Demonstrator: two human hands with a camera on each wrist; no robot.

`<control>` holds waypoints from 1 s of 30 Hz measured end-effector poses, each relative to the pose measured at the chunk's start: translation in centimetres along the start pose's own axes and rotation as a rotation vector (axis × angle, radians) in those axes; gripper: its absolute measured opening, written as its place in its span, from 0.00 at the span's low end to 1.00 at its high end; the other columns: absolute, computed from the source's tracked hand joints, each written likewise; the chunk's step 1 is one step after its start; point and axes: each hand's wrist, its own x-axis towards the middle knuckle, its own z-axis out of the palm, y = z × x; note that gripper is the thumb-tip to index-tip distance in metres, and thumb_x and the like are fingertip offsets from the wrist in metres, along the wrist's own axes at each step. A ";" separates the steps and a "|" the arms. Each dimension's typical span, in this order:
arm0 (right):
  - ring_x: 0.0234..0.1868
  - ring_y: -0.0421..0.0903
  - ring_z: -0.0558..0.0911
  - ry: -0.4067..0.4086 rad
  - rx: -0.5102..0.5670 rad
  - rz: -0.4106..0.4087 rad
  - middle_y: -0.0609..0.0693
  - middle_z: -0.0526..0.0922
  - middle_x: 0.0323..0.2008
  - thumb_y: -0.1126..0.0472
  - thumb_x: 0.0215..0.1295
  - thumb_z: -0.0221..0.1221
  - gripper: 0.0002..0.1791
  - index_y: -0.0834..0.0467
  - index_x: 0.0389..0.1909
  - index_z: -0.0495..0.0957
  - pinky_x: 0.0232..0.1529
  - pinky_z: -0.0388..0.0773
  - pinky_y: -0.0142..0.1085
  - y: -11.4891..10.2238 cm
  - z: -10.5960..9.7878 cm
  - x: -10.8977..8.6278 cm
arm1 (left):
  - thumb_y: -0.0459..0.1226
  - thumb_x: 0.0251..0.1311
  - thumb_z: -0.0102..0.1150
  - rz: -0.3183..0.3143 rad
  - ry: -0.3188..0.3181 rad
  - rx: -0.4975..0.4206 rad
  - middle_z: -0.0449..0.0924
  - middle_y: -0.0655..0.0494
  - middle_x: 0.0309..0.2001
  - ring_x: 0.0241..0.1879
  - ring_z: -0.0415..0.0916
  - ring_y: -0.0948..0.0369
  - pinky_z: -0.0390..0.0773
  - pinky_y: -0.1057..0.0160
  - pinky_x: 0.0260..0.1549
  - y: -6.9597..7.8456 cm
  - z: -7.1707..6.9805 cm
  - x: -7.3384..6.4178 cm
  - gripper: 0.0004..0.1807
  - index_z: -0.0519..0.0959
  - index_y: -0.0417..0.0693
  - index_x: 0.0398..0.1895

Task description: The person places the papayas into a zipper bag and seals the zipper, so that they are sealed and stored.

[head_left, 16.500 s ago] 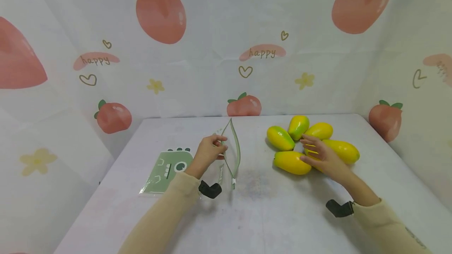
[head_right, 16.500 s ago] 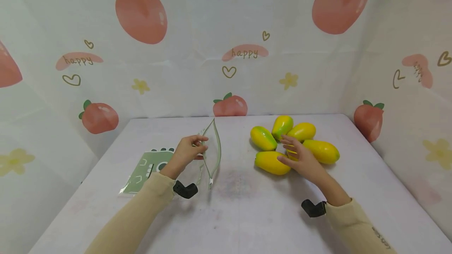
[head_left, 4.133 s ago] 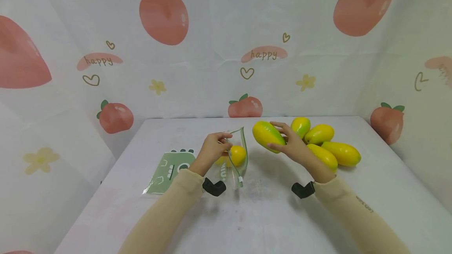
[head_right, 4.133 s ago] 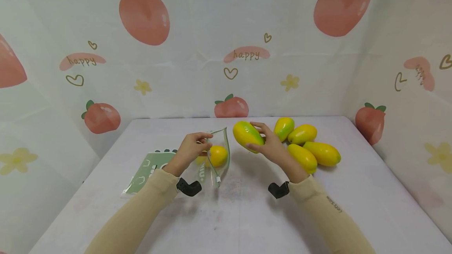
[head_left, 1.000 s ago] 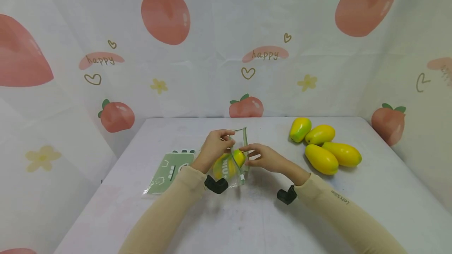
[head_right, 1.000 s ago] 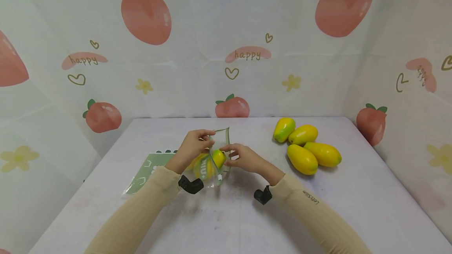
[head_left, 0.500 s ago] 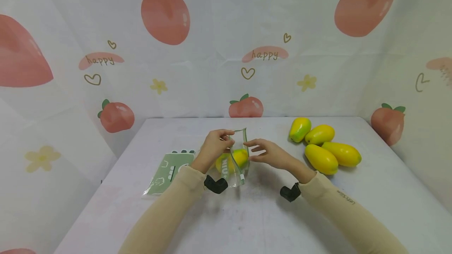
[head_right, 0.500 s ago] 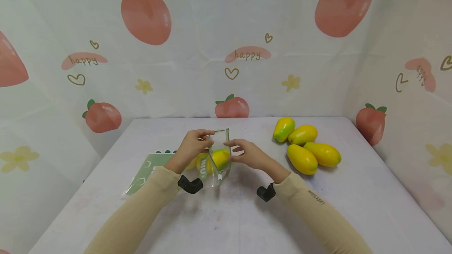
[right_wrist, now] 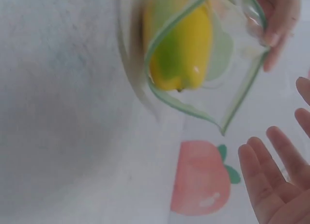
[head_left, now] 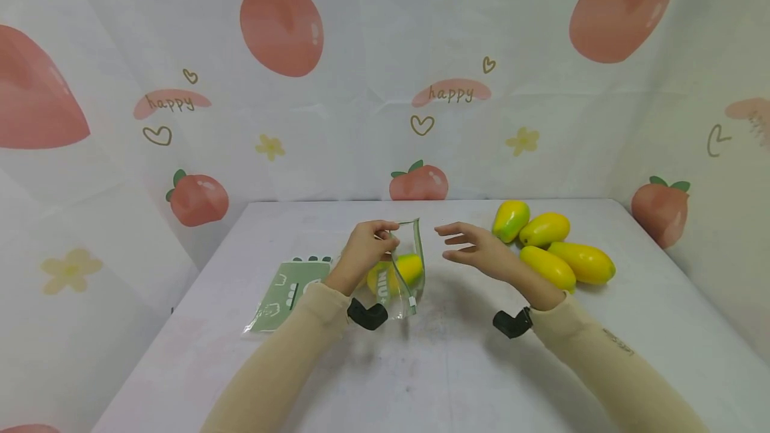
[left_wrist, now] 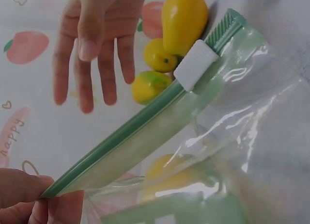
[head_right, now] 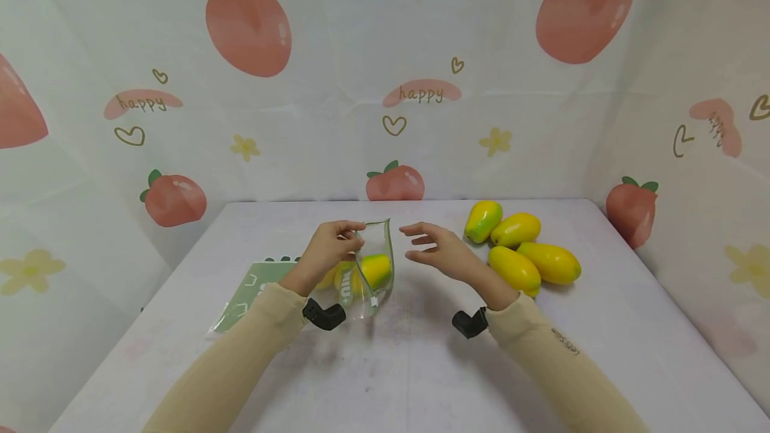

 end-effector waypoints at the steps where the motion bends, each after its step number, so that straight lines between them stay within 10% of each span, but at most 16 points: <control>1: 0.61 0.61 0.75 0.013 0.005 0.001 0.59 0.72 0.63 0.59 0.64 0.62 0.26 0.58 0.63 0.71 0.54 0.80 0.48 -0.1 -0.3 -0.2 | 0.30 0.61 0.58 -0.002 0.000 0.000 0.71 0.52 0.33 0.29 0.74 0.59 0.85 0.61 0.36 0.0 0.0 0.0 0.17 0.80 0.40 0.54; 9: 0.64 0.62 0.71 0.088 0.045 0.038 0.61 0.68 0.66 0.59 0.68 0.59 0.26 0.62 0.64 0.67 0.57 0.77 0.47 -0.3 -2.8 -2.0 | 0.30 0.61 0.59 -0.017 -0.003 0.003 0.71 0.52 0.34 0.31 0.74 0.58 0.85 0.61 0.38 0.0 0.0 0.0 0.17 0.79 0.42 0.54; 16: 0.60 0.61 0.74 0.225 0.038 0.037 0.60 0.71 0.63 0.57 0.68 0.59 0.26 0.62 0.64 0.68 0.50 0.77 0.23 0.6 -4.8 -3.5 | 0.30 0.61 0.58 -0.013 -0.008 -0.006 0.71 0.52 0.34 0.31 0.73 0.58 0.85 0.61 0.38 0.0 0.0 0.0 0.17 0.79 0.42 0.54; 24: 0.55 0.39 0.76 0.321 -0.024 0.009 0.48 0.75 0.58 0.59 0.69 0.58 0.25 0.62 0.63 0.68 0.49 0.73 0.16 1.8 -6.6 -5.6 | 0.30 0.61 0.58 -0.018 -0.003 -0.001 0.70 0.52 0.34 0.31 0.73 0.58 0.85 0.61 0.38 -0.1 0.1 0.0 0.17 0.79 0.42 0.54; 30: 0.54 0.29 0.73 0.371 -0.037 0.044 0.57 0.71 0.62 0.57 0.69 0.57 0.24 0.62 0.63 0.68 0.49 0.69 0.13 3.1 -7.1 -6.9 | 0.30 0.61 0.58 -0.020 -0.003 0.001 0.70 0.52 0.33 0.30 0.73 0.58 0.85 0.61 0.38 -0.1 0.1 0.0 0.17 0.79 0.42 0.55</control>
